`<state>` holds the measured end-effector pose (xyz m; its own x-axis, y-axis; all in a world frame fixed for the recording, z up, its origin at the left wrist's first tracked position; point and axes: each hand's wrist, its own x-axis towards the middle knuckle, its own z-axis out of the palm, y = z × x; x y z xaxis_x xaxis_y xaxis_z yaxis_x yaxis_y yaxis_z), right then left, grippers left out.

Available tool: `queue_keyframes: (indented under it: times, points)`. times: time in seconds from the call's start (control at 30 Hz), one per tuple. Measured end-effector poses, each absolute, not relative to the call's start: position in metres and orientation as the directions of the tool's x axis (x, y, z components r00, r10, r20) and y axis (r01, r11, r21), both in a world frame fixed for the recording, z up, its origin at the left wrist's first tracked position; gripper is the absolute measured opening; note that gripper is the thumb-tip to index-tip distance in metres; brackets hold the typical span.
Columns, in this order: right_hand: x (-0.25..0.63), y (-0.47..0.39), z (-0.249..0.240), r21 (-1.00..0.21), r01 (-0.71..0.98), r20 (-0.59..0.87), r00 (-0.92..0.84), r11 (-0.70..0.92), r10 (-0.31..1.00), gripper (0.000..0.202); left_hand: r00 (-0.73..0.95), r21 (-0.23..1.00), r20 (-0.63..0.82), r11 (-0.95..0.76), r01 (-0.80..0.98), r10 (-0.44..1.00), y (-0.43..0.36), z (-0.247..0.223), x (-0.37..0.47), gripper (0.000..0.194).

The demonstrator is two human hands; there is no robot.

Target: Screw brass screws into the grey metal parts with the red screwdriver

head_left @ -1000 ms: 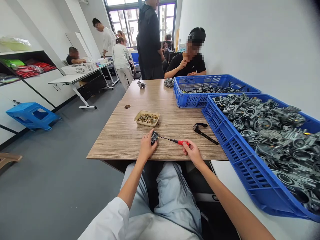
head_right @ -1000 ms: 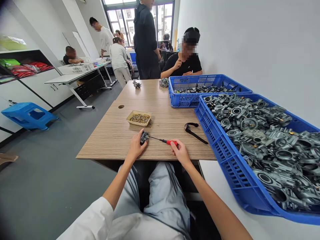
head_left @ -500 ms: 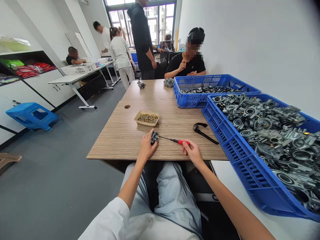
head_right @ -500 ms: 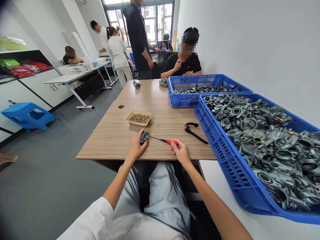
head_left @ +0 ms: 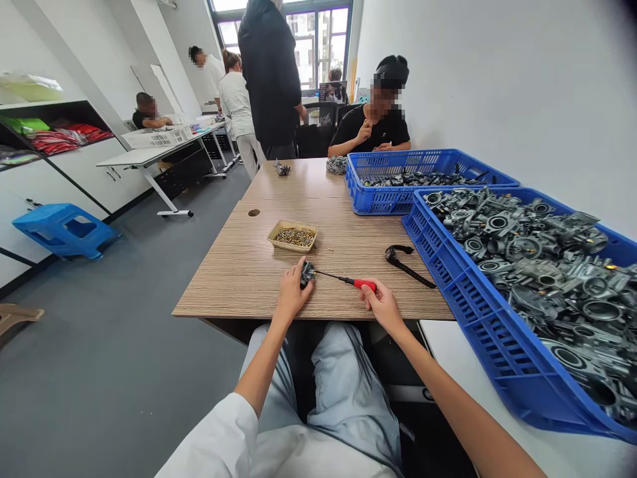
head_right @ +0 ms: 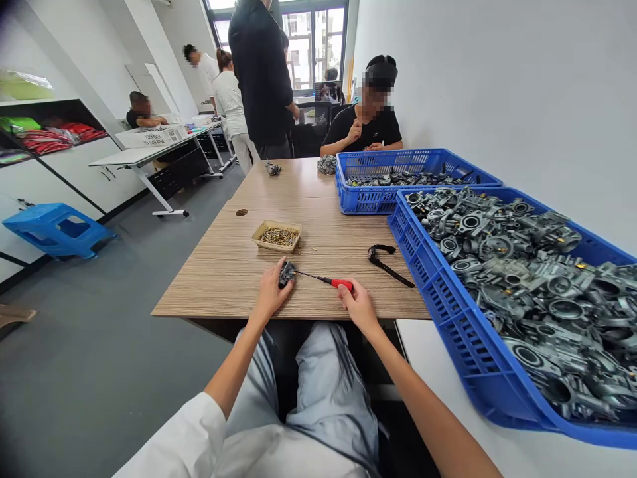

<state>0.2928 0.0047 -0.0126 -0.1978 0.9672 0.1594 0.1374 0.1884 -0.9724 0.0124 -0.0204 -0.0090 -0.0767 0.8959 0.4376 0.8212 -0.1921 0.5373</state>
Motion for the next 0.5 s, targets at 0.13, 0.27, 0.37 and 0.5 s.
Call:
queue_keyframes:
  times: [0.13,0.27,0.37,0.5]
  points:
    - [0.2929,0.0059,-0.0159,-0.975,0.143,0.143,-0.192,0.172,0.971,0.046,-0.077,0.535,0.435,-0.189,0.824,0.897,-0.0198,-0.0102,0.0120,0.073]
    - [0.2927,0.0059,-0.0164,-0.973,0.146,0.149,-0.197,0.180,0.969,0.046,-0.073,0.531,0.437,-0.192,0.825,0.896,-0.0197,-0.0114,0.0116,0.073]
    - [0.2923,0.0052,-0.0147,-0.973,0.148,0.144,-0.194,0.174,0.970,0.046,-0.073,0.534,0.439,-0.194,0.823,0.896,-0.0198,-0.0112,0.0115,0.073]
    - [0.2909,0.0039,-0.0107,-0.974,0.143,0.150,-0.181,0.177,0.972,0.046,-0.074,0.533,0.439,-0.193,0.824,0.896,-0.0198,-0.0106,0.0118,0.074]
